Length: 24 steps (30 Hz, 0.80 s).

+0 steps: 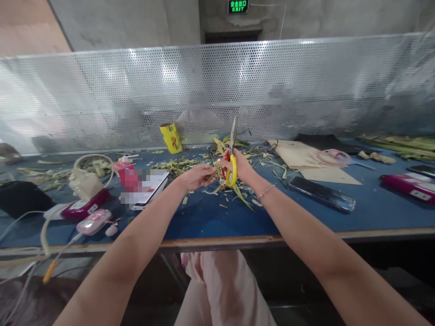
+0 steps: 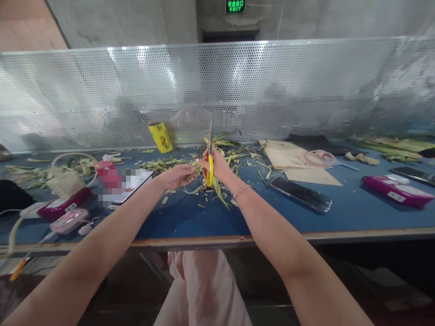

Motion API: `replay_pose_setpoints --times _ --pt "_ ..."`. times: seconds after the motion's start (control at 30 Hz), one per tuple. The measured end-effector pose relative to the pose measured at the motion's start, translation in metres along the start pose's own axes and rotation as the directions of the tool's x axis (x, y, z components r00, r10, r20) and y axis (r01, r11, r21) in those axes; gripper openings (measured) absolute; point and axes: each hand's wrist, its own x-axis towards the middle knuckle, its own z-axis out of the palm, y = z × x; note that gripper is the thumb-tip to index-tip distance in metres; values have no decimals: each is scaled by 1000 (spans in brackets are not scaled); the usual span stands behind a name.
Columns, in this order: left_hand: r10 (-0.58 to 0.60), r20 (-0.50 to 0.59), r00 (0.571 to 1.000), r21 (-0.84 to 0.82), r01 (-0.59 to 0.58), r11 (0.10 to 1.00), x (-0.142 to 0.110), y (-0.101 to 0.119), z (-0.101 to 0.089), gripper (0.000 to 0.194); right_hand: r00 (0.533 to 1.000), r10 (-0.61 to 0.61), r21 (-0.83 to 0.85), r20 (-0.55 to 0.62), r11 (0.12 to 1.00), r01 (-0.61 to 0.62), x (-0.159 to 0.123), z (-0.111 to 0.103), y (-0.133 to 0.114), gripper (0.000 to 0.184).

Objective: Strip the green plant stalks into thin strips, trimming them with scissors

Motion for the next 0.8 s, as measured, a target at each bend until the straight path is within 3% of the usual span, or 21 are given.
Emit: replay_pose_setpoints --times 0.13,0.3,0.6,0.8 --pt "158 45 986 -48 -156 987 1 -4 1 22 998 27 23 -65 999 -25 -1 -1 1 27" --pt "256 54 965 -53 -253 966 4 -8 -1 25 994 85 105 74 990 -93 -2 4 9 40" --pt "270 36 962 -64 -268 961 6 -9 -2 17 997 68 -13 40 998 -68 -3 6 9 35" --pt "220 -1 975 -60 -220 974 2 -4 4 10 1000 -12 -105 0 994 12 -6 7 9 31"
